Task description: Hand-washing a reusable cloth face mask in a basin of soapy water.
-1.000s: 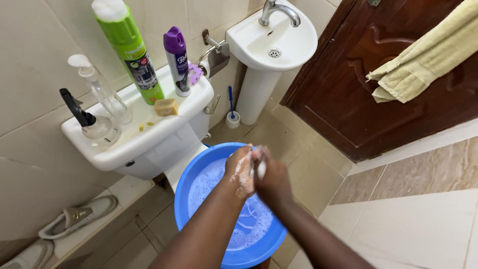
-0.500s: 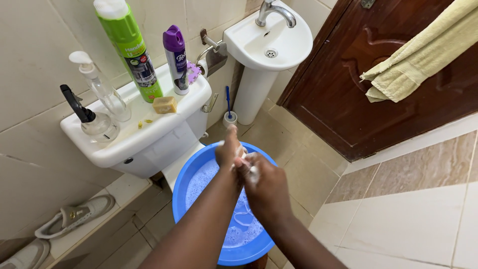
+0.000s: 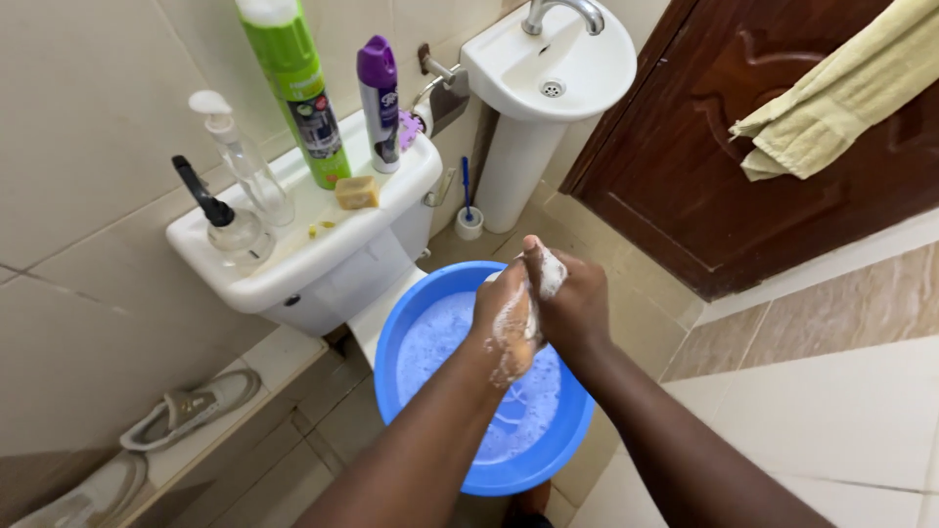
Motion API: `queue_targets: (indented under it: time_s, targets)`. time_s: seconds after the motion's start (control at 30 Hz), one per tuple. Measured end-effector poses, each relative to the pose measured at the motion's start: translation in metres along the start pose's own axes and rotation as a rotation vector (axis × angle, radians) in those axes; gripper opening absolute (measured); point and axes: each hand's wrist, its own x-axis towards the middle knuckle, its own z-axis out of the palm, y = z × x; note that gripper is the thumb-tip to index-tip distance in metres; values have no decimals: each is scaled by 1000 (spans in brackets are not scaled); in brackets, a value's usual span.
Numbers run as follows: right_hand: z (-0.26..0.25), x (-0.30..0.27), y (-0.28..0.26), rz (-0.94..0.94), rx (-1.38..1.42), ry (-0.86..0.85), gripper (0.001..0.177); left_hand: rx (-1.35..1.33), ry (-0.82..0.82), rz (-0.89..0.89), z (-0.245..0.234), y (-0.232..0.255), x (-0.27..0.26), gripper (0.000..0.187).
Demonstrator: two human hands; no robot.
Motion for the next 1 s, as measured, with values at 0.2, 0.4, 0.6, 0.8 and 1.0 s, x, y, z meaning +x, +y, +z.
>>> queue_targets:
  time_s: [0.2,0.4,0.6,0.8,1.0]
  targets:
    - [10,1,14,-546,-308,-215,19,173,459,-121,-11,38,-2,20]
    - [15,5,-34,175,31,50,23,421,607,43,37,31,-24,19]
    - [43,-44,-42,-623,-399,86,22,405,344,17,-33,36,0,31]
    - [13,-3,-5,-747,-457,137,20,225,278,-228,48,24,-27,29]
    - [26,-25,13,-588,-365,-8,15,262,190,-78,-7,24,-1,43]
